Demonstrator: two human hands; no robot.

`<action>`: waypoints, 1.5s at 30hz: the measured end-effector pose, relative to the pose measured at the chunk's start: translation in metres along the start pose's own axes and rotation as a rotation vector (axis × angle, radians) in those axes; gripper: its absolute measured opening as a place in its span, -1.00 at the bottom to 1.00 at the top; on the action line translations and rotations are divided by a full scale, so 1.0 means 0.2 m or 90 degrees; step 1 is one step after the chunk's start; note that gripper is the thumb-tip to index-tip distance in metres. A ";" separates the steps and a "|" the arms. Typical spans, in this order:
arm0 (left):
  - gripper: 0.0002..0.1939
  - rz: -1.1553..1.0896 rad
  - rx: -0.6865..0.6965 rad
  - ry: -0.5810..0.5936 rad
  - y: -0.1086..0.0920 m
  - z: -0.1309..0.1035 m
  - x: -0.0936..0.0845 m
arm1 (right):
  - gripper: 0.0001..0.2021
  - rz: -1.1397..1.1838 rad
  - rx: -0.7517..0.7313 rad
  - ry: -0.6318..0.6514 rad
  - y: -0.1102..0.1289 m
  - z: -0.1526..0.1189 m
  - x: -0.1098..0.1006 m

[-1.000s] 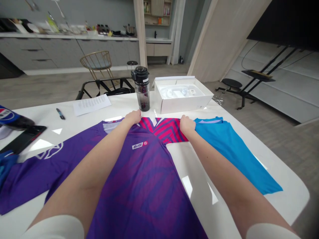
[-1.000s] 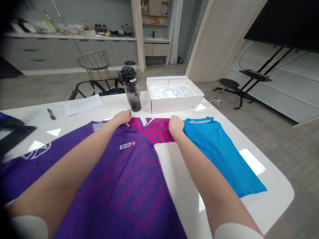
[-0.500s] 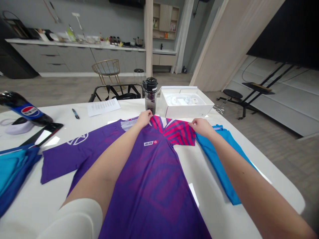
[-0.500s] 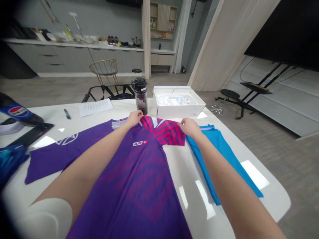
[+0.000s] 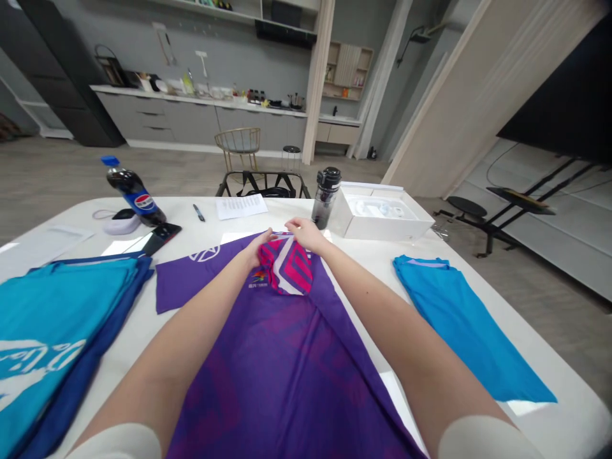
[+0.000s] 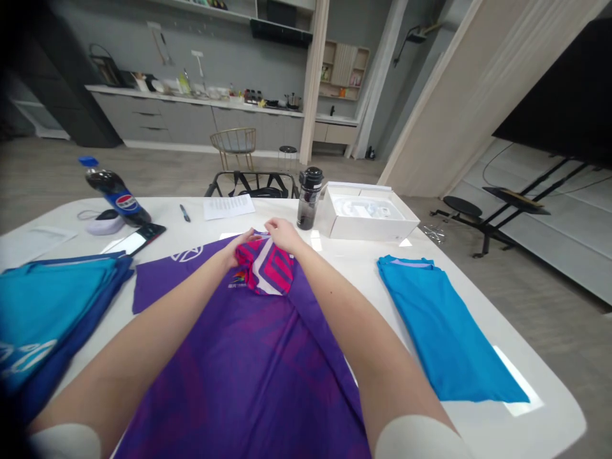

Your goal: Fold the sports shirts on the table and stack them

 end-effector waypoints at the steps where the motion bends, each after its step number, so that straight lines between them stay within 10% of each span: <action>1: -0.43 -0.012 -0.054 0.009 0.02 -0.05 -0.07 | -0.81 -0.073 0.016 -0.036 -0.09 0.01 0.01; 6: -0.30 0.405 -0.014 -0.162 0.10 -0.24 -0.16 | -0.55 -0.327 0.101 -0.042 -0.47 -0.01 -0.03; 10: -0.63 0.832 0.073 -0.260 0.13 -0.29 -0.06 | -0.47 -0.425 0.124 0.015 -0.58 0.03 -0.02; 21: -0.81 0.662 0.315 -0.392 0.03 -0.39 -0.17 | -0.67 -0.506 0.107 -0.049 -0.69 0.14 -0.04; 28: -0.65 0.797 0.208 -0.483 0.07 -0.37 -0.31 | -0.67 -0.465 0.144 -0.132 -0.72 0.10 -0.06; 32: -0.52 0.999 0.345 -0.349 0.16 -0.48 -0.14 | -0.62 -0.403 0.020 -0.117 -0.64 0.00 -0.03; 35: -0.42 1.037 0.273 -0.214 0.28 -0.54 0.00 | -0.57 -0.379 -0.045 0.013 -0.60 -0.13 0.02; 39: -0.31 1.044 0.190 -0.191 0.40 -0.55 0.04 | -0.52 -0.393 -0.002 0.100 -0.57 -0.35 0.06; 45: -0.38 1.071 0.253 -0.216 0.36 -0.62 0.08 | -0.60 -0.293 -0.011 -0.008 -0.51 -0.81 -0.04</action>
Point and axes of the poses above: each hand's wrist, its own z-axis towards the middle knuckle, its own x-axis out of the palm, y = z × x, the point moved 2 cm from there along z, towards the middle knuckle, and after that the axes turned 7 degrees about z, right-handed, at the moved point
